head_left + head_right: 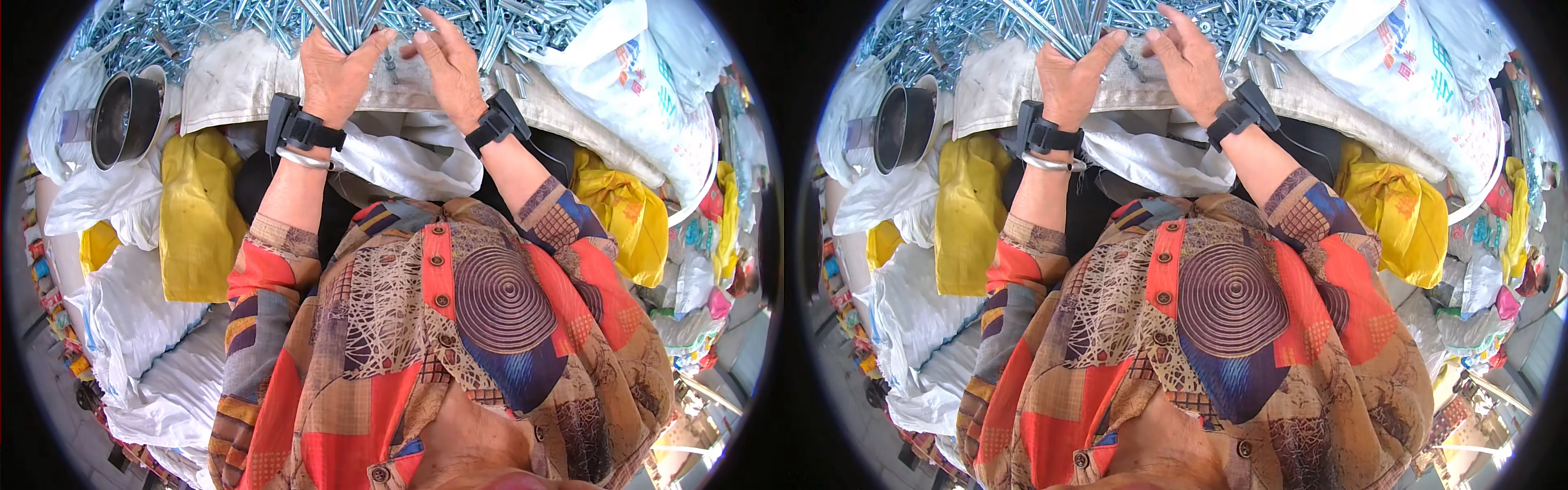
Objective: The recorder is sorting metal eye bolts from a large pile and placing them into a bag.
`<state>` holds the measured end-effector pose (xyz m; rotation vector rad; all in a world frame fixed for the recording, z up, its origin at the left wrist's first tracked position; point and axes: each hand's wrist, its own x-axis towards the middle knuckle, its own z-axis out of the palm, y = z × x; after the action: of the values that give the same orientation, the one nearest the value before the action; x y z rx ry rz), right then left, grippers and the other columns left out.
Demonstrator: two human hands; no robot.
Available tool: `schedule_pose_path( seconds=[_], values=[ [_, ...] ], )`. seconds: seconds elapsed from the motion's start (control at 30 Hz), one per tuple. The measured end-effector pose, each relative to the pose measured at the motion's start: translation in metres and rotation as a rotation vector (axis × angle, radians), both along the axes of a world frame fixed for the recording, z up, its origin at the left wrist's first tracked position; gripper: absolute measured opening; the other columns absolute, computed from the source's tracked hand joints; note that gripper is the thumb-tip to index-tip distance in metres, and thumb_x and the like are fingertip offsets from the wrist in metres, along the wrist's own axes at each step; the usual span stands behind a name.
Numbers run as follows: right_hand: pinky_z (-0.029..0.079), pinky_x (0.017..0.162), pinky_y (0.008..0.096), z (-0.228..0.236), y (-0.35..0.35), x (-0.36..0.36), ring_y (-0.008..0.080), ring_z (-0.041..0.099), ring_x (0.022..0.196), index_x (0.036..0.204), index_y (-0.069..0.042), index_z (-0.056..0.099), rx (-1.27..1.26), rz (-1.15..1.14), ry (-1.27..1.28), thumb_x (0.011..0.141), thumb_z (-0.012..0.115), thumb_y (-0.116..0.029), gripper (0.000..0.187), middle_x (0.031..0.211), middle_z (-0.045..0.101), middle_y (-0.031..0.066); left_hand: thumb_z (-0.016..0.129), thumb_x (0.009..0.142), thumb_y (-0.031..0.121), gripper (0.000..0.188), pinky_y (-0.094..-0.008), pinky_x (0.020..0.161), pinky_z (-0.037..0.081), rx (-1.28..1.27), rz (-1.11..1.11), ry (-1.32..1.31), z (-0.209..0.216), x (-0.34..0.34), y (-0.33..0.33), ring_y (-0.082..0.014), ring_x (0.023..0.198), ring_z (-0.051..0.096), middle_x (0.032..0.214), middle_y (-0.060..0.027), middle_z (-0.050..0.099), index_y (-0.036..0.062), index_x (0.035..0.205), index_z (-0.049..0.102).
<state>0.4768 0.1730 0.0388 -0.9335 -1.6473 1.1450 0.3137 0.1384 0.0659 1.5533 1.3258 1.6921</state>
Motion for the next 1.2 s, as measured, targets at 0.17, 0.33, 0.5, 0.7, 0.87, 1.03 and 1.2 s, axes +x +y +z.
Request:
schedule_pose_path(
  seconds=[0.17,0.33,0.5,0.7,0.87,1.03,1.2],
  values=[
    [0.047,0.095,0.0312,-0.003,0.000,-0.008,0.0195,0.061,0.106,0.145,0.003,0.041,-0.161,0.097,0.064,0.105,0.045,-0.032,0.053,0.119,0.064,0.0144,0.080,0.081,0.013,0.018,-0.0258,0.067,0.050,0.005,0.031,0.028,-0.002,-0.002,0.001,-0.0079,0.073,0.063,0.081,-0.0027,0.072,0.0015,0.092,0.072],
    [0.048,0.080,0.0277,-0.027,0.015,-0.008,0.0151,0.061,0.083,0.143,0.002,0.044,0.251,-0.021,-0.169,0.106,0.042,-0.034,0.052,0.096,0.067,0.0082,0.080,0.081,0.014,0.018,-0.0265,0.066,0.050,-0.033,-0.008,-0.021,0.000,0.003,0.001,-0.0083,0.072,0.063,0.080,-0.0029,0.072,0.0011,0.091,0.072],
    [0.049,0.075,0.0340,-0.024,0.015,-0.012,0.0247,0.065,0.080,0.127,0.001,0.056,-0.109,-0.116,0.181,0.103,0.050,-0.030,0.040,0.085,0.065,0.0105,0.079,0.082,0.014,0.018,-0.0270,0.066,0.051,-0.027,0.041,0.037,-0.009,0.004,0.003,-0.0096,0.071,0.065,0.079,-0.0032,0.072,0.0009,0.092,0.072],
    [0.053,0.078,0.0346,-0.027,0.008,-0.009,0.0256,0.068,0.088,0.109,0.000,0.065,0.371,0.002,-0.194,0.087,0.073,-0.019,0.030,0.089,0.067,0.0138,0.079,0.081,0.016,0.018,-0.0277,0.065,0.050,-0.012,0.087,0.029,-0.013,0.004,0.008,-0.0097,0.069,0.063,0.078,-0.0031,0.072,0.0012,0.089,0.072],
    [0.051,0.076,0.0336,-0.025,0.014,-0.009,0.0268,0.066,0.088,0.101,0.000,0.064,0.430,0.016,-0.375,0.085,0.073,-0.012,0.021,0.097,0.066,0.0132,0.081,0.080,0.020,0.022,-0.0293,0.061,0.047,-0.078,0.127,0.105,-0.017,-0.005,0.010,-0.0106,0.065,0.060,0.074,-0.0027,0.070,0.0008,0.086,0.071],
    [0.051,0.072,0.0354,-0.023,0.029,-0.003,0.0274,0.064,0.078,0.096,0.000,0.064,0.386,0.189,-0.360,0.086,0.073,-0.016,0.022,0.086,0.064,0.0122,0.081,0.080,0.020,0.022,-0.0296,0.059,0.047,-0.039,0.140,0.151,-0.018,-0.004,0.013,-0.0103,0.063,0.057,0.072,-0.0023,0.069,0.0010,0.085,0.071],
    [0.051,0.068,0.0391,-0.019,0.031,-0.009,0.0320,0.064,0.077,0.085,0.001,0.061,0.439,0.121,-0.421,0.082,0.076,-0.022,0.027,0.084,0.064,0.0144,0.081,0.079,0.021,0.024,-0.0297,0.058,0.047,-0.147,0.142,0.118,-0.022,-0.008,0.013,-0.0102,0.062,0.057,0.070,-0.0029,0.068,0.0007,0.085,0.071]
  ],
)
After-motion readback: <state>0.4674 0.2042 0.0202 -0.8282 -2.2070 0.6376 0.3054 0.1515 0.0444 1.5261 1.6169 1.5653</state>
